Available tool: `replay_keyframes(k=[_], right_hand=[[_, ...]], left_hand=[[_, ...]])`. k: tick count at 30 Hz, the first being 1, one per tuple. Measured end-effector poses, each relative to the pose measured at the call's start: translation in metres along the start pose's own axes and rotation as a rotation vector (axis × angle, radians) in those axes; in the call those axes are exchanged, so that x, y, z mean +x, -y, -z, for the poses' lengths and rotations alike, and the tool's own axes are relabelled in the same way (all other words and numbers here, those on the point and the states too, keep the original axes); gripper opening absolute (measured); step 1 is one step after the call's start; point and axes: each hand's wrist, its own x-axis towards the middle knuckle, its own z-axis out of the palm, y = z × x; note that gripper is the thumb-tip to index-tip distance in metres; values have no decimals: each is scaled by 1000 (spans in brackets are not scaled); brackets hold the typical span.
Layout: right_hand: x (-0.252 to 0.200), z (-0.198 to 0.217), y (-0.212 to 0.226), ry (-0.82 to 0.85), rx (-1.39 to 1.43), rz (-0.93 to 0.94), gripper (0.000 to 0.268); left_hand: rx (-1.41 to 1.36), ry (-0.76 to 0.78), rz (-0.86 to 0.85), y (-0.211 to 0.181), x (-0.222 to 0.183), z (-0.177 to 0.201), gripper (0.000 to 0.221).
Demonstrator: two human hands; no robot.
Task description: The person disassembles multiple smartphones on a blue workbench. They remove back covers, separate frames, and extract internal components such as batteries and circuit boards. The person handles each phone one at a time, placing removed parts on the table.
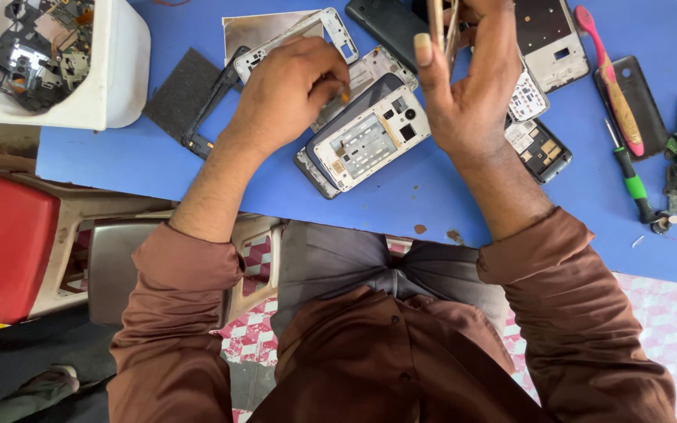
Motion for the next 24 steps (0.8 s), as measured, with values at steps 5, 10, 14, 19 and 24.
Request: replay_keyframes(k=[5, 10, 14, 19, 24], right_hand=[[5, -2, 7, 13, -48, 42, 38], [10, -2, 14, 44, -59, 47, 38], [11, -2, 18, 86, -42, 38, 40], [13, -4, 18, 72, -16, 36, 40], [10, -5, 16, 71, -22, 2, 42]], left_hand=[[-63, -99, 76, 2, -6, -4, 12], [0, -196, 44, -2, -11, -8, 17], [44, -151, 83, -4, -12, -5, 15], [11, -199, 66, -11, -16, 3, 15], [65, -216, 83, -23, -29, 1, 21]])
